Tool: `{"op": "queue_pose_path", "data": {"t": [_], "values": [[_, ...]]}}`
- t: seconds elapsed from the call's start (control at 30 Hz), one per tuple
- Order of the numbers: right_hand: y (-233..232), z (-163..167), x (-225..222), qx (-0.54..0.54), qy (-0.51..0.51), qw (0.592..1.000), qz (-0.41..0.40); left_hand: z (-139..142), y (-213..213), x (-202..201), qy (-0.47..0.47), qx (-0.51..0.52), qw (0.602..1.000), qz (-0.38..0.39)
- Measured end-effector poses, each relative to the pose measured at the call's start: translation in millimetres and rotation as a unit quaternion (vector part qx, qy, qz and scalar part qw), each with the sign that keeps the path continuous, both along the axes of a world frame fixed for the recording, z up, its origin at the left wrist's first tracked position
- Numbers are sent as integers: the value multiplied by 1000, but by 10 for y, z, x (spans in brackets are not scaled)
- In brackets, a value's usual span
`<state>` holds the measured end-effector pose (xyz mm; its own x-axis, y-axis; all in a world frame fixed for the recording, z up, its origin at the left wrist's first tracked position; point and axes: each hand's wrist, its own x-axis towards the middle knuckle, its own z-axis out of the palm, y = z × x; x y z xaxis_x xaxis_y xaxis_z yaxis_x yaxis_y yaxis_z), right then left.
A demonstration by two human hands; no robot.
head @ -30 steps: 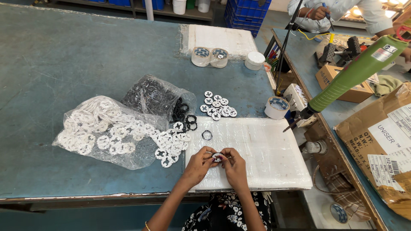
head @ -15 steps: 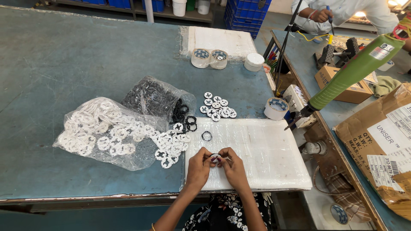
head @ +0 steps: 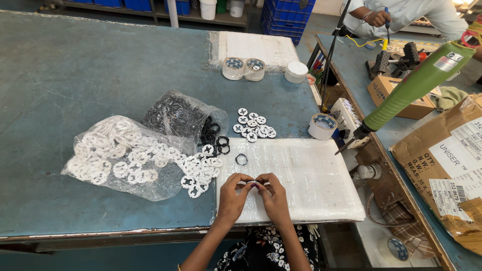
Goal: The person repeatedly picks small white and black plastic components from a table and snaps them together by hand. The assembled units are placed on a white foam sheet. The person continues this repetitive assembly cycle throughout the clip.
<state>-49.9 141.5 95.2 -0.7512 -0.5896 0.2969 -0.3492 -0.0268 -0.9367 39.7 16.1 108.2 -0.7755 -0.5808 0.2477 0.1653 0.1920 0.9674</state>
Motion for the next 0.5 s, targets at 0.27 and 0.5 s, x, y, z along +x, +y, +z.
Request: {"op": "queue_pose_path", "data": {"t": [0.27,0.5], "values": [[9,58,32,18,19,1000,2,-13,3,36,-13,-27,999,29],[33,-208,-64,-1,19,1000,0,29,109,-9,-70,-18,997,19]]}}
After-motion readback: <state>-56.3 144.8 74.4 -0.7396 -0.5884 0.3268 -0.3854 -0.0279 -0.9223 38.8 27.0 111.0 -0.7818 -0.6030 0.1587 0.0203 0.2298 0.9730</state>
